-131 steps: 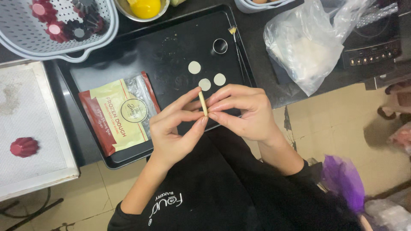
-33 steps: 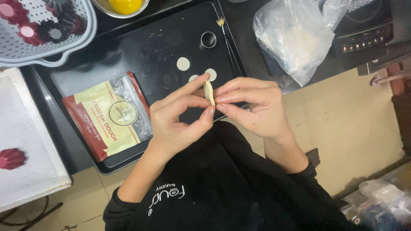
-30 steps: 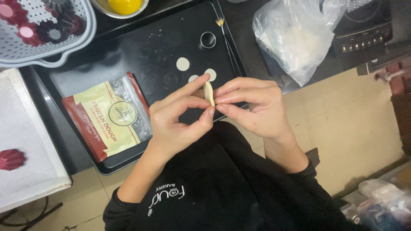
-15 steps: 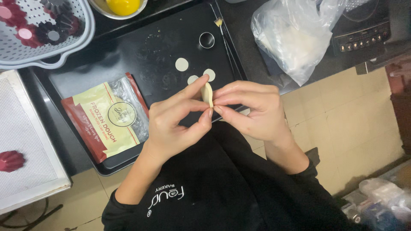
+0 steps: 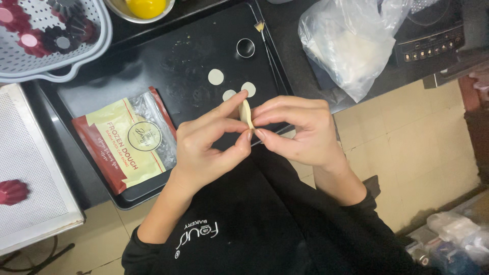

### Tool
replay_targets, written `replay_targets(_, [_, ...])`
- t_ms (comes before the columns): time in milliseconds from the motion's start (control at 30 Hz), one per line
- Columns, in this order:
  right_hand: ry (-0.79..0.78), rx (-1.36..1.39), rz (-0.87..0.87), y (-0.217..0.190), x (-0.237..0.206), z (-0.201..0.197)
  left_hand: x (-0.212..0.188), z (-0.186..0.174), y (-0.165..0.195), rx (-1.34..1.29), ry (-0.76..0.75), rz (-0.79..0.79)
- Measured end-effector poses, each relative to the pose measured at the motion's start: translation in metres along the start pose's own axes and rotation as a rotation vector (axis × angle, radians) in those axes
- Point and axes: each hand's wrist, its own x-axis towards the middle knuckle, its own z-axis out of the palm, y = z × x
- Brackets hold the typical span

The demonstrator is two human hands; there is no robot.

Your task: The person carries a tray of molded dough pieces to the counter, then shapes small dough pieces by hand and arranges them on a tray. They brush the dough rounds with egg wash using a brush, then press dough into fluted molds and place the filled molds on a tray.

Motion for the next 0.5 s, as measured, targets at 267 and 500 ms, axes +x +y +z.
replay_targets(267, [0.050,0.021,0.003,0.002,-0.001,0.008,-0.002,0.002,-0.004,-0.032,0.026,-0.004])
replay_targets(500, [0.084,-0.009,-0.029,0.011,-0.005,0.014,-0.001,0.005,-0.012,-0.222,0.020,-0.159])
